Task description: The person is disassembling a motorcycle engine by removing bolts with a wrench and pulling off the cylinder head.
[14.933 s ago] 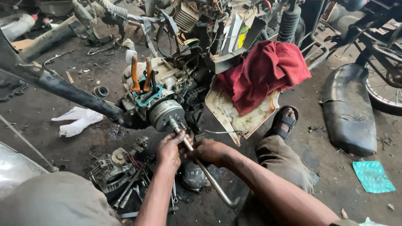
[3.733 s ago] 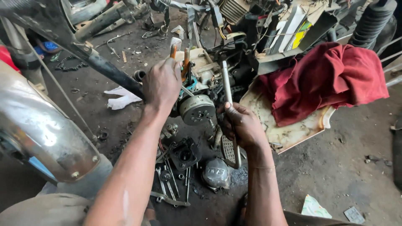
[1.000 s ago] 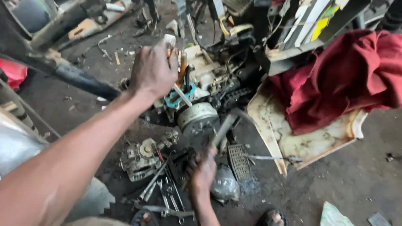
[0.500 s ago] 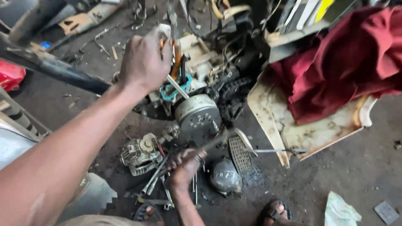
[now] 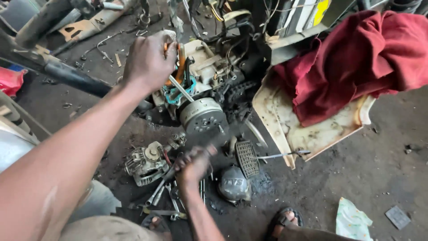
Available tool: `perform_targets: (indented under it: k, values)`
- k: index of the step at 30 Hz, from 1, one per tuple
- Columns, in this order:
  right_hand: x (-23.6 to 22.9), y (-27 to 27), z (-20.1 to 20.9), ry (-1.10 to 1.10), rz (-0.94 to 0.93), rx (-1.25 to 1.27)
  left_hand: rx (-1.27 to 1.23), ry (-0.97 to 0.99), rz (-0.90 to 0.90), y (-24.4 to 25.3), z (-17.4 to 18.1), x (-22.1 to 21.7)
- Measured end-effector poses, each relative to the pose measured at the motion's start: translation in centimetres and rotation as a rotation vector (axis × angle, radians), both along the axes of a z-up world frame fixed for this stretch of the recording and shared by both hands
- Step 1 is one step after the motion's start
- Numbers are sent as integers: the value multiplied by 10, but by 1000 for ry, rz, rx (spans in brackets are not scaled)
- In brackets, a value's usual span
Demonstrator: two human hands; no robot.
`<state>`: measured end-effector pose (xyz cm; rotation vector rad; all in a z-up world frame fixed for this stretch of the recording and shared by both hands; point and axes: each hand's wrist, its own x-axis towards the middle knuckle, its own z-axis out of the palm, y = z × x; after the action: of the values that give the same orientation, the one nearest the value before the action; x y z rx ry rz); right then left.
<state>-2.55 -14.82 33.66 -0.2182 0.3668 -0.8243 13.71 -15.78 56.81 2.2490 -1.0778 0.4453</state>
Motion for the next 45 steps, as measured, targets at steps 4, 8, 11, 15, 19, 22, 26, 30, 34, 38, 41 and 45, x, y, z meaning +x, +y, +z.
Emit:
perform_targets:
  k: [4, 8, 11, 15, 19, 22, 26, 30, 34, 38, 41, 45]
  values:
    - [-17, -14, -10, 327, 323, -10, 1, 13, 3, -1, 2, -3]
    - [-57, -11, -49, 703, 129, -543, 36, 16, -13, 3, 3, -7]
    - [-52, -4, -46, 607, 8, -563, 21, 1, -1, 3, 0, -4]
    - [-3, -3, -55, 13, 302, 5, 54, -15, -39, 5, 4, -8]
    - [6, -2, -130, 674, -198, -714, 71, -21, -60, 5, 9, -9]
    - [40, -15, -97, 1004, 23, -1195, 66, -94, -68, 4, 10, -3]
    - [39, -2, -66, 741, 315, -451, 29, -173, -98, 5, 14, -13]
    - [70, 11, -132, 556, -6, -241, -5, -98, -120, 7, 2, 1]
    - [66, 4, -148, 870, 19, -1123, -2, -238, -123, -2, 8, -2]
    - [65, 11, -119, 926, 522, -693, 28, -62, -189, 7, 9, -5]
    - [6, 9, -75, 1002, 493, -799, 38, 99, -68, 7, 7, -12]
    - [9, -4, -60, 311, -30, -324, 42, -8, -66, 5, 7, -4]
